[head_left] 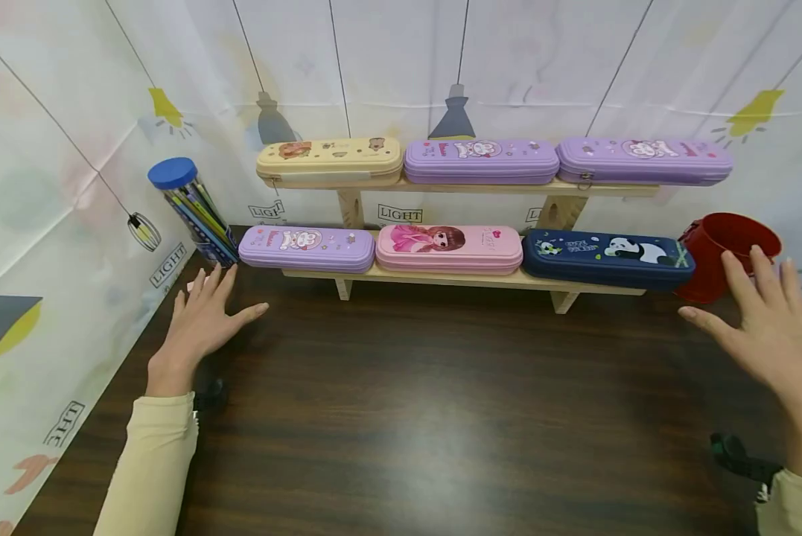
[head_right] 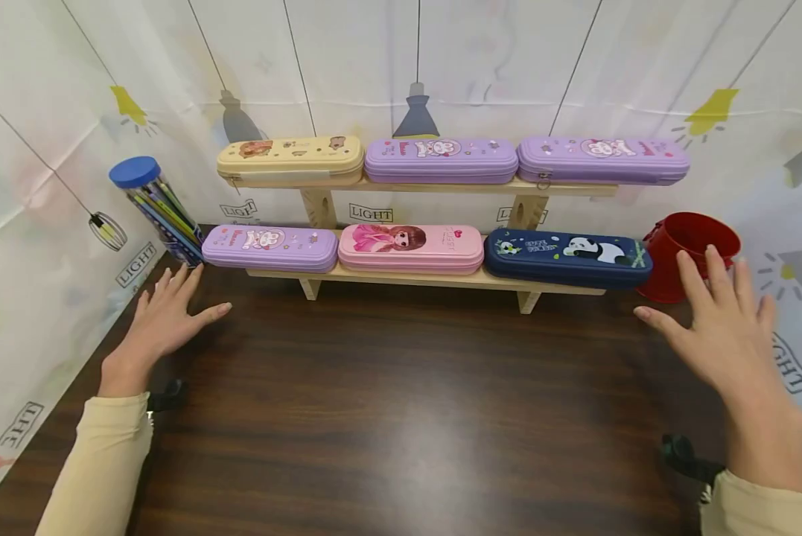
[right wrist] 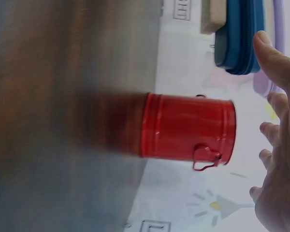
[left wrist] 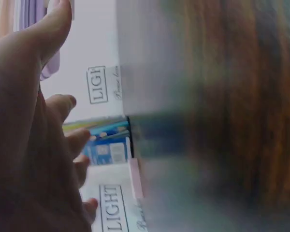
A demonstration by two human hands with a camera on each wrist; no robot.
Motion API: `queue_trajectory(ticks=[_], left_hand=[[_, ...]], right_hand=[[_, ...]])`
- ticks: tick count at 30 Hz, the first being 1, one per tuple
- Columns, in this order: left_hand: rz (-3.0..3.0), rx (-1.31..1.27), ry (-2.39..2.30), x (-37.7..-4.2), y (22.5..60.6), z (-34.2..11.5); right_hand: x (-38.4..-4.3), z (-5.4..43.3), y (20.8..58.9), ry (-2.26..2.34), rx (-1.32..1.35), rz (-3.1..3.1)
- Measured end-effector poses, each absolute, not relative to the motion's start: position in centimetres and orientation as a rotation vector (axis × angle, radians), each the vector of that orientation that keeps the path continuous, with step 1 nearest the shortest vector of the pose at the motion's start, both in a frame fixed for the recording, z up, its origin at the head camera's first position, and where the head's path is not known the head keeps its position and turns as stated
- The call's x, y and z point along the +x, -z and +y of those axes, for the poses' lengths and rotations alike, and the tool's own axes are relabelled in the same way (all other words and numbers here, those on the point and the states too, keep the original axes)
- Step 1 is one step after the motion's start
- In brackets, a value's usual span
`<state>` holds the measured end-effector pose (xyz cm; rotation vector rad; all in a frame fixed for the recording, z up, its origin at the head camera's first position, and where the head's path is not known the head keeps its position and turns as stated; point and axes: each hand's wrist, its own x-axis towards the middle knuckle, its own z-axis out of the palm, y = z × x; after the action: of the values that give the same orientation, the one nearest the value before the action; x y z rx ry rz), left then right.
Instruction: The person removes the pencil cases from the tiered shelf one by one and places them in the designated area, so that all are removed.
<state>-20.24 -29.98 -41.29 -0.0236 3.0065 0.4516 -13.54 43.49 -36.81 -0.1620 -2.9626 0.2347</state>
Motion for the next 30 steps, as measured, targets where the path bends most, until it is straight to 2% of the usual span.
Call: queue_trajectory(ticks=[7, 15, 23, 30], left_hand=[[2.916, 0.051, -0.541, -21.3, 40.4, -29.2], [2.682, 0.088, -0.944, -21.8, 40.5, -28.1], [2.48, 0.004, -1.331, -22.3, 40.6, -26.6], [2.389, 0.096, -1.597, -22.8, 41.9, -25.2]], right_hand=[[-14.5, 42.5, 35.3, -0.234, -0.098, -2.913], [-15.7, 40.3, 34.1, -0.187, 0.049, -2.9], [-17.6, 37.4, 34.1, -0.243, 0.171, -2.933], [-18.9, 35.7, 34.4, -0.261, 0.279, -2.933]])
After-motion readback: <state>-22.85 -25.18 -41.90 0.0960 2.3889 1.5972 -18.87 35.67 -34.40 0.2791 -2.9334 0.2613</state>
